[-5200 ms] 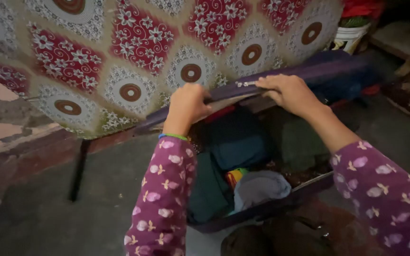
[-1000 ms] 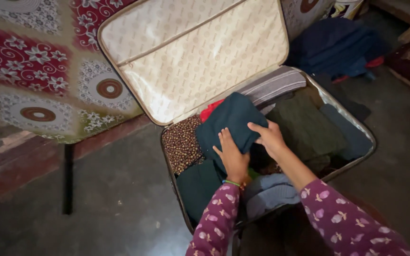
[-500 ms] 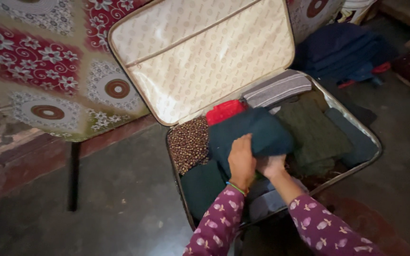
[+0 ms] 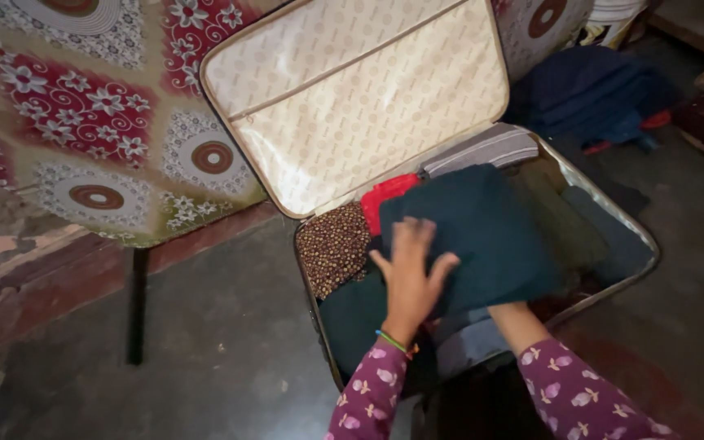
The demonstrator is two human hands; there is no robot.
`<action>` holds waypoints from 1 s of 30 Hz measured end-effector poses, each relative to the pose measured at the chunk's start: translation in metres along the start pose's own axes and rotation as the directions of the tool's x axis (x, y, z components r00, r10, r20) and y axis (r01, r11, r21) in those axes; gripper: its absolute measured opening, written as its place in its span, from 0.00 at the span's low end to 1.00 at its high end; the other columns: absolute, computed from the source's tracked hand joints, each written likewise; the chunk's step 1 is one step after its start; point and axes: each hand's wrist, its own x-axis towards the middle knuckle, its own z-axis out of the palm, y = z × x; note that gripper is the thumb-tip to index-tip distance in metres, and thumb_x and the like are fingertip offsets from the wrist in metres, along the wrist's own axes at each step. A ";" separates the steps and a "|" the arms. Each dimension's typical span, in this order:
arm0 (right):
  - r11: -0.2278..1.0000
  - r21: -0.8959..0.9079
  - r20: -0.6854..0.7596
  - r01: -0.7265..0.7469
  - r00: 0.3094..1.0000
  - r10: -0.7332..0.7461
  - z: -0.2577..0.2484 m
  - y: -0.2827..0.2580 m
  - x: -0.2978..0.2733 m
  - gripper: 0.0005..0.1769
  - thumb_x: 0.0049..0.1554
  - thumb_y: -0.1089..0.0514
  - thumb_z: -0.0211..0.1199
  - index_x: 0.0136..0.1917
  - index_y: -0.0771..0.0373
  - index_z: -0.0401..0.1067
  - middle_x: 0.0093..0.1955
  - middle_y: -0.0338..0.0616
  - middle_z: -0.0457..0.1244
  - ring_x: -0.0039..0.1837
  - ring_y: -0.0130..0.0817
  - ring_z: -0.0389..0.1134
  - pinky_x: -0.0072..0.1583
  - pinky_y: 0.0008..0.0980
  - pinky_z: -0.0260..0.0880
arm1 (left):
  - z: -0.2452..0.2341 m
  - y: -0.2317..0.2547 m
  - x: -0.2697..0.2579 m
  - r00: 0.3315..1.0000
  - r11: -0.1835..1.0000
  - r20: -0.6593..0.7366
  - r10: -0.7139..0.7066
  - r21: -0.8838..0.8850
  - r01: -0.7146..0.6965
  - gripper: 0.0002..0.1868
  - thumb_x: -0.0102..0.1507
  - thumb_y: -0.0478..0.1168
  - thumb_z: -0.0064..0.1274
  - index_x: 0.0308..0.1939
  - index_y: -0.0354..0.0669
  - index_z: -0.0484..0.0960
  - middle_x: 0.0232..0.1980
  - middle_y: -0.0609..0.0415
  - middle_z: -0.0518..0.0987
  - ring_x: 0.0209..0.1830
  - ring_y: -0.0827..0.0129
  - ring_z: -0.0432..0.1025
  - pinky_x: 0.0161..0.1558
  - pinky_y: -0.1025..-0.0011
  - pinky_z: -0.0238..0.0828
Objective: The recorder is unloading clothes from the bag and placing them on a rack.
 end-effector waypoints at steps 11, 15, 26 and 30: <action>0.911 0.378 0.015 -0.167 0.985 0.174 -0.020 -0.066 -0.016 0.34 0.69 0.38 0.48 0.77 0.65 0.59 0.74 0.54 0.58 0.72 0.47 0.61 0.73 0.44 0.59 | -0.037 -0.018 0.007 0.776 0.281 0.283 -0.564 -0.818 0.502 0.44 0.66 0.61 0.50 0.77 0.36 0.56 0.77 0.47 0.63 0.76 0.58 0.60 0.72 0.63 0.56; 0.835 0.503 0.048 -0.225 0.971 0.233 -0.019 -0.093 -0.026 0.36 0.69 0.36 0.49 0.76 0.66 0.60 0.72 0.54 0.60 0.70 0.47 0.62 0.72 0.44 0.60 | -0.038 -0.039 -0.005 0.699 -0.078 0.565 -0.438 -0.799 0.597 0.38 0.67 0.59 0.47 0.73 0.36 0.65 0.71 0.49 0.72 0.68 0.61 0.68 0.65 0.62 0.66; 0.562 0.721 0.204 -0.405 0.899 0.387 0.034 -0.237 -0.084 0.44 0.61 0.28 0.54 0.70 0.68 0.67 0.65 0.56 0.66 0.63 0.48 0.68 0.66 0.46 0.66 | -0.060 -0.030 -0.038 0.774 0.083 0.457 -0.438 -0.837 0.541 0.26 0.60 0.39 0.63 0.60 0.30 0.79 0.55 0.47 0.83 0.51 0.63 0.78 0.54 0.66 0.75; 0.665 0.485 0.026 -0.568 0.769 0.639 0.003 -0.221 -0.097 0.30 0.59 0.44 0.64 0.66 0.68 0.71 0.62 0.50 0.68 0.61 0.44 0.69 0.66 0.42 0.67 | -0.055 -0.022 -0.041 0.752 0.182 0.449 -0.482 -0.788 0.588 0.26 0.57 0.37 0.64 0.58 0.31 0.80 0.51 0.49 0.84 0.47 0.65 0.79 0.51 0.68 0.77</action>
